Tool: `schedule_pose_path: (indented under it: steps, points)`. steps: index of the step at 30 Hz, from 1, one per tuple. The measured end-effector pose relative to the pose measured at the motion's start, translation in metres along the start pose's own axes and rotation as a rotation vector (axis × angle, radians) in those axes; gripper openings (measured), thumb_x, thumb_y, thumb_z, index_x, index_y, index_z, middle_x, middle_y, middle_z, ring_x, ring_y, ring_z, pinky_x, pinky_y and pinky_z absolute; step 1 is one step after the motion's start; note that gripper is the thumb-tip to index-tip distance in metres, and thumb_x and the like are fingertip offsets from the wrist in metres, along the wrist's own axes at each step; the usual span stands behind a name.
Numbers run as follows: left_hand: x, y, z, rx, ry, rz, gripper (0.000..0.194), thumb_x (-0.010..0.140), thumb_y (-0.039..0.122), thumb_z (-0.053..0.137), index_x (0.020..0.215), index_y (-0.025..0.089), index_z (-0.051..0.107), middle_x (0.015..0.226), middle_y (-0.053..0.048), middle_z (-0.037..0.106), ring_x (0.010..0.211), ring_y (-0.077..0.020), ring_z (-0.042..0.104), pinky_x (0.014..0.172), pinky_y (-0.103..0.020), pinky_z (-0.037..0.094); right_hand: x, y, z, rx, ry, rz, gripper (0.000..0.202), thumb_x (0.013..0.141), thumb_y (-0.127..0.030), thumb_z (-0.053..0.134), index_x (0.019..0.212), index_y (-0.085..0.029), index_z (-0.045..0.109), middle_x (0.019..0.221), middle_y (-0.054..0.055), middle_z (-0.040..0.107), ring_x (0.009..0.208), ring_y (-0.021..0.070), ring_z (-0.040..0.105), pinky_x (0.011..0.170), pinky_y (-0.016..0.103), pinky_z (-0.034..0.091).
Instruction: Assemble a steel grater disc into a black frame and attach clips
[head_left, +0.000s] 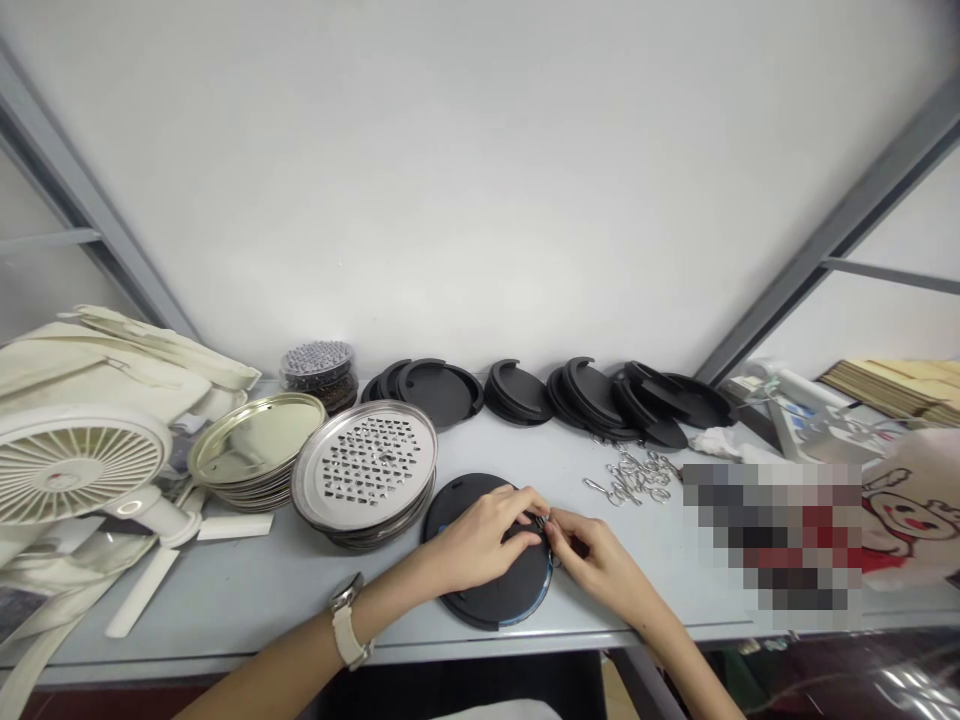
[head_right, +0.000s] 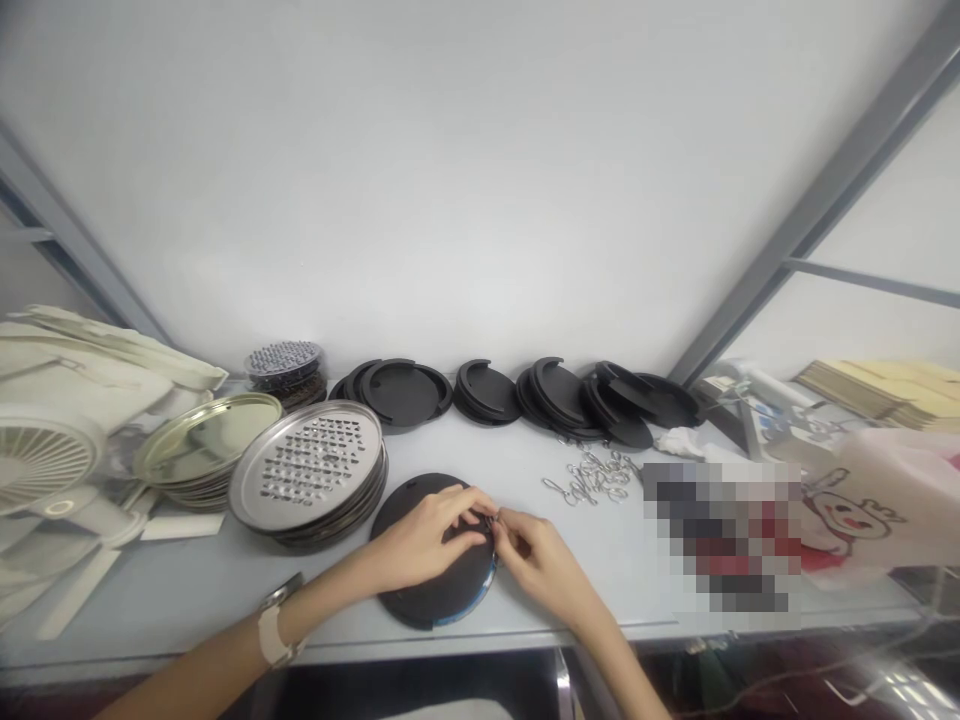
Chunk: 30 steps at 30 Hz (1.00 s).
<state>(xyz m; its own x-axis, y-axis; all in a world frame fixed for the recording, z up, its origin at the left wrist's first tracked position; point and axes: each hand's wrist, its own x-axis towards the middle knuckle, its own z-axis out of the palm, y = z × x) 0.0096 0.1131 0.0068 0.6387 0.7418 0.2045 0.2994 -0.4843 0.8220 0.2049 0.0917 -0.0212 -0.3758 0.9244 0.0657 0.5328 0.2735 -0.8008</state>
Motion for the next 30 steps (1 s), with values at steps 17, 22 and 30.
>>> schedule_pose_path:
  steps: [17, 22, 30]
  points:
    - [-0.0002, 0.002, -0.0005, -0.008, -0.01, -0.003, 0.028, 0.085, 0.01, 0.055, 0.111, 0.023, 0.054, 0.109, -0.004, 0.059, 0.091, -0.0156, 0.061, 0.085, -0.029, 0.049, 0.0001, 0.0004, 0.0, -0.014, 0.043, -0.003, 0.032, 0.091, -0.033, 0.041, 0.063, -0.021, 0.031, 0.058, -0.007, 0.029, 0.054, 0.0097, 0.029, 0.05, 0.022, 0.025]
    - [-0.0002, 0.0024, -0.0011, 0.001, -0.015, 0.003, 0.029, 0.085, 0.01, 0.054, 0.111, 0.023, 0.054, 0.109, -0.004, 0.059, 0.092, -0.0154, 0.062, 0.085, -0.028, 0.048, -0.0006, -0.0002, -0.0006, -0.025, 0.036, -0.002, 0.031, 0.09, -0.031, 0.042, 0.063, -0.021, 0.03, 0.057, -0.007, 0.03, 0.053, 0.0097, 0.029, 0.05, 0.022, 0.025]
    - [-0.0003, 0.0032, -0.0011, 0.011, 0.008, -0.024, 0.024, 0.085, 0.014, 0.057, 0.107, 0.021, 0.052, 0.108, -0.005, 0.06, 0.09, -0.0169, 0.061, 0.082, -0.03, 0.049, 0.0004, 0.0011, -0.0006, -0.047, 0.034, -0.005, 0.031, 0.09, -0.032, 0.04, 0.062, -0.021, 0.031, 0.057, -0.007, 0.028, 0.053, 0.0096, 0.028, 0.049, 0.022, 0.024]
